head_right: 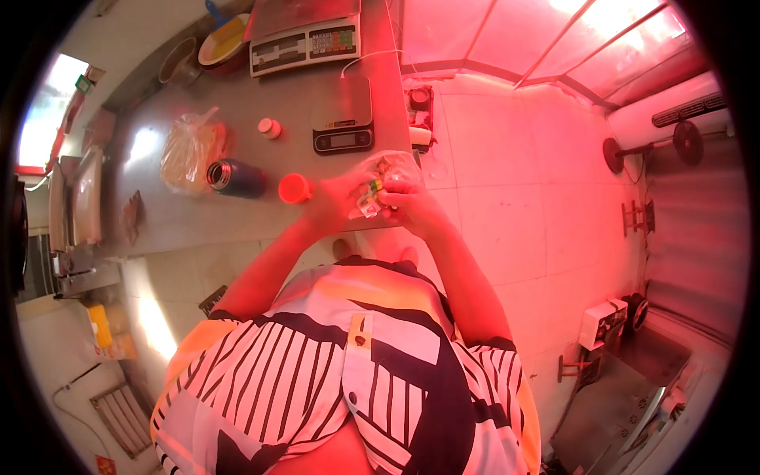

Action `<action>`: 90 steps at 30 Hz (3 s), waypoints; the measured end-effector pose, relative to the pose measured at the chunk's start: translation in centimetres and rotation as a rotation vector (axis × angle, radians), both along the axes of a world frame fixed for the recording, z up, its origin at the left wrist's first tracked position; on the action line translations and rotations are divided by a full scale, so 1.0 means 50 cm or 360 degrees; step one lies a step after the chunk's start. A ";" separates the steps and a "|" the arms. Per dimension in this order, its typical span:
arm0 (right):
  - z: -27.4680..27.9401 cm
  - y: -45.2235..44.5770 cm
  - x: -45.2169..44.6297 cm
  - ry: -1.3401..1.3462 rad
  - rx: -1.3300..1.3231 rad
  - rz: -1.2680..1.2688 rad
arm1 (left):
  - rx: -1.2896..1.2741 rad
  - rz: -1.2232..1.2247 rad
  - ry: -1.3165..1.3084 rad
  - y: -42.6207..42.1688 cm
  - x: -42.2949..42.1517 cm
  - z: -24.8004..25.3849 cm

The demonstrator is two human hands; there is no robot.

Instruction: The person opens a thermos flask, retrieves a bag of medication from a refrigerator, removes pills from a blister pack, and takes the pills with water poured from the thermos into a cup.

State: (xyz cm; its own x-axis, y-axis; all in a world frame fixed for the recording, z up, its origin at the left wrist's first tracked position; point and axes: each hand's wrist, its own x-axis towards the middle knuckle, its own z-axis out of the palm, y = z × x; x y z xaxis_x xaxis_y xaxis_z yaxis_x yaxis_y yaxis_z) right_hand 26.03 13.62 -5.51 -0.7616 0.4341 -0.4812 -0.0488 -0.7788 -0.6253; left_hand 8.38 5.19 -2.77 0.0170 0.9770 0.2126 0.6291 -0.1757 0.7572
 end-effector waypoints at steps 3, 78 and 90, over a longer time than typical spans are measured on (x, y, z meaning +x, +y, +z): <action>0.017 0.004 0.008 0.0033 -0.0059 -0.0001 | 0.0011 0.0038 -0.0195 0.011 -0.009 0.006; 0.020 -0.016 -0.018 0.0607 -0.0307 -0.0208 | -0.0688 0.0082 -0.1662 0.034 -0.017 0.053; -0.032 -0.016 0.000 0.0609 -0.0288 -0.0121 | -0.0746 0.0146 -0.1845 0.032 -0.025 0.005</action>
